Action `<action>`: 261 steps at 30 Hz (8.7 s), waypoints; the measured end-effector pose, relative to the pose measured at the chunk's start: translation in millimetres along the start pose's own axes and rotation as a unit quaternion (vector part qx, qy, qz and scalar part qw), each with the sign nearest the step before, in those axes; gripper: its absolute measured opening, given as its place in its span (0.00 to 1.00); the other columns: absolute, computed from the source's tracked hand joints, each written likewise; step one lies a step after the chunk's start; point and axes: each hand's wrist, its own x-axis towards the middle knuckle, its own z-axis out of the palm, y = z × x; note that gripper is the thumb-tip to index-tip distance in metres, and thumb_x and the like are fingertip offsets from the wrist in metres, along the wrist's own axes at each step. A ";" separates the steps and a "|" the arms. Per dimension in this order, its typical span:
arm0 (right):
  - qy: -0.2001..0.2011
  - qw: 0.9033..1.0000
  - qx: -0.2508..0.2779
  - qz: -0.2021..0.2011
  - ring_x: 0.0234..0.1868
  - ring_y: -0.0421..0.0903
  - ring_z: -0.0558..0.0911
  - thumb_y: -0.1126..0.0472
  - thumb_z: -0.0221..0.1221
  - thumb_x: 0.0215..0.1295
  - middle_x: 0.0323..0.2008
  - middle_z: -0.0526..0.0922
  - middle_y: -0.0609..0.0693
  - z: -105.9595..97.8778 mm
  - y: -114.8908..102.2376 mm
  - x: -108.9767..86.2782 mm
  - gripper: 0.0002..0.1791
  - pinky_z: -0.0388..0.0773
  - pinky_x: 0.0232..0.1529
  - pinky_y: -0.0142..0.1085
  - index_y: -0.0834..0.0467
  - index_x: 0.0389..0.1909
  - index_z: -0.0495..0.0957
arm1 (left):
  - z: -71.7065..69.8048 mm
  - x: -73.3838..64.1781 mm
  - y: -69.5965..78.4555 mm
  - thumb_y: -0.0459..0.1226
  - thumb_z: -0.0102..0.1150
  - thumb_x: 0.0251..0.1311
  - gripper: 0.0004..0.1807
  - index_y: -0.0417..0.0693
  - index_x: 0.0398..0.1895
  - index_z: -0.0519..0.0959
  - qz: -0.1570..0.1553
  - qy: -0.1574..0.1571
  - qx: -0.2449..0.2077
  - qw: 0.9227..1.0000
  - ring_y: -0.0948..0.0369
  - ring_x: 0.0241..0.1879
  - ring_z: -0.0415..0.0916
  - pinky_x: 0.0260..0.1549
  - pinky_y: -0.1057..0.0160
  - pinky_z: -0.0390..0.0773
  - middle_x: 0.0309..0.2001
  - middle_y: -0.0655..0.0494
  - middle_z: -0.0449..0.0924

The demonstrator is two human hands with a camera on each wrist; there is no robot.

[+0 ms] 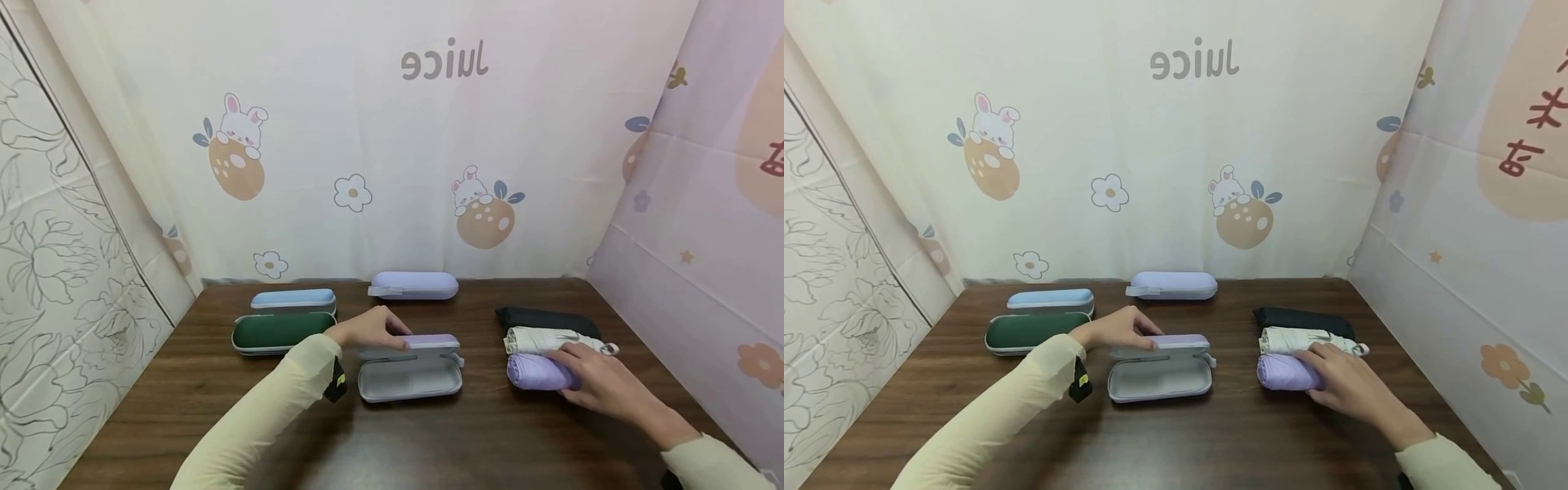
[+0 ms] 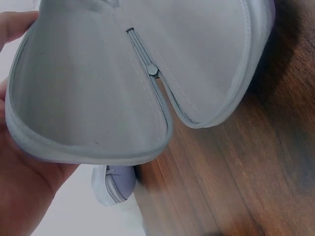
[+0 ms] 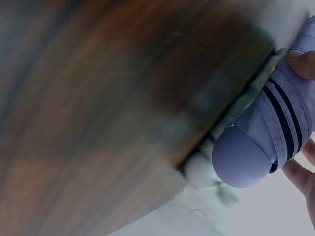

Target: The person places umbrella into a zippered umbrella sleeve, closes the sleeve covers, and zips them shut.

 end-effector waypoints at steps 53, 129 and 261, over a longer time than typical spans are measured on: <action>-0.010 0.994 -0.044 -0.099 0.38 0.50 0.78 0.54 0.74 0.40 0.40 0.79 0.53 41.4 -150.9 146.4 0.31 0.78 0.31 0.40 0.61 0.49 0.79 | 11.2 8.5 6.7 0.36 0.62 0.59 0.11 0.43 0.43 0.85 0.046 0.028 0.021 0.998 0.64 0.37 0.80 0.36 0.69 0.76 0.37 0.59 0.85; 0.000 0.887 0.326 0.326 0.26 0.39 0.75 0.69 0.63 0.57 0.25 0.81 0.47 50.1 -105.7 102.6 0.02 0.71 0.28 0.32 0.61 0.27 0.84 | 11.0 4.9 14.7 0.36 0.64 0.58 0.11 0.44 0.43 0.86 0.049 0.044 0.023 0.998 0.70 0.37 0.78 0.37 0.70 0.75 0.38 0.59 0.85; -0.155 0.963 0.219 -0.036 0.49 0.46 0.75 0.53 0.70 0.52 0.53 0.78 0.48 38.6 -107.0 130.7 0.22 0.74 0.46 0.44 0.46 0.49 0.78 | 18.6 -15.3 -35.8 0.16 0.42 0.61 0.22 0.32 0.55 0.76 0.056 -0.098 -0.015 0.994 0.63 0.52 0.74 0.49 0.66 0.73 0.53 0.44 0.78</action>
